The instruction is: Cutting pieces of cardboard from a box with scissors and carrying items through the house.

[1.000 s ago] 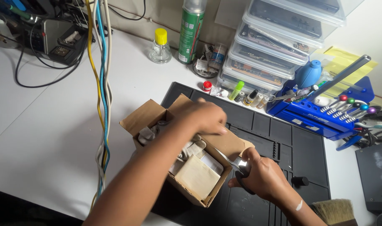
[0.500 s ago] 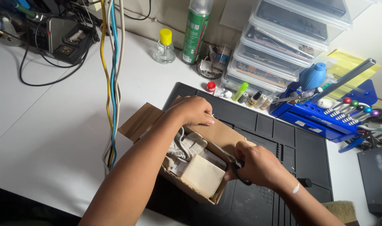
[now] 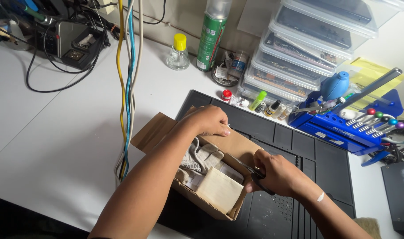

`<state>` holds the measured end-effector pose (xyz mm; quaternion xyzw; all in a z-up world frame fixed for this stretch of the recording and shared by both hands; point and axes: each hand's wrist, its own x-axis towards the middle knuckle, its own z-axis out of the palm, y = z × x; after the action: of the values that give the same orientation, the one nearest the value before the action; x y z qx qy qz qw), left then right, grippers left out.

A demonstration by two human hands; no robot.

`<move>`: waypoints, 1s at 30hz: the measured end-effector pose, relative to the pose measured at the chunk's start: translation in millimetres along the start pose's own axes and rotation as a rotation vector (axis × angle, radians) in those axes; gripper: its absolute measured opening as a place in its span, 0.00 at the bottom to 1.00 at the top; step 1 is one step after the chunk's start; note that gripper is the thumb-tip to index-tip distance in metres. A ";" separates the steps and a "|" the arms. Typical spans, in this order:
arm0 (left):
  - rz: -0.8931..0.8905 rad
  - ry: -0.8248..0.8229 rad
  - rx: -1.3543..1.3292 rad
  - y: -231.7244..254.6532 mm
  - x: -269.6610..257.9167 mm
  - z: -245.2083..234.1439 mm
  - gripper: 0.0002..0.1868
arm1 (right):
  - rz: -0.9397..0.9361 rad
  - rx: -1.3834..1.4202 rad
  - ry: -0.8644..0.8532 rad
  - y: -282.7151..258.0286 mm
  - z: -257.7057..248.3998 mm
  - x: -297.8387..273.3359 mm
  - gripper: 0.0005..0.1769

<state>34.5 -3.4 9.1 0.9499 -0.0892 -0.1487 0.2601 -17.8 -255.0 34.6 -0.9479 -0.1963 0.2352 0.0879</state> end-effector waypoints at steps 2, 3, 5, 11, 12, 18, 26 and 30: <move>0.002 -0.005 -0.006 -0.2 1.0 0.1 0.18 | 0.014 -0.012 -0.015 6.4 2.9 4.4 0.37; 0.002 -0.010 -0.013 -0.2 1.5 0.2 0.18 | 0.028 -0.025 -0.032 9.6 4.3 6.5 0.37; 0.012 -0.015 -0.024 -7.7 9.8 8.4 0.18 | 0.048 -0.036 -0.074 2.3 -3.0 0.6 0.41; -0.001 -0.034 -0.047 -3.8 5.3 1.4 0.18 | 0.065 -0.067 -0.093 0.3 -2.4 2.1 0.43; -0.017 -0.039 -0.042 -1.5 4.0 -0.3 0.18 | 0.065 -0.093 -0.082 0.9 -0.7 3.6 0.41; 0.044 -0.015 -0.066 -12.2 21.2 11.4 0.18 | 0.096 -0.095 -0.087 -44.8 -17.5 -2.8 0.47; 0.060 -0.007 -0.081 -17.6 23.2 13.8 0.19 | -0.046 -0.065 -0.045 -14.3 3.9 18.9 0.38; 0.186 0.009 -0.140 -39.7 54.3 38.3 0.20 | -0.192 0.013 0.059 8.5 18.7 23.6 0.26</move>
<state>76.6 -1.1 -55.9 0.9177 -0.1654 -0.1254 0.3387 -4.9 -251.6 6.4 -0.9306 -0.2820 0.1990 0.1219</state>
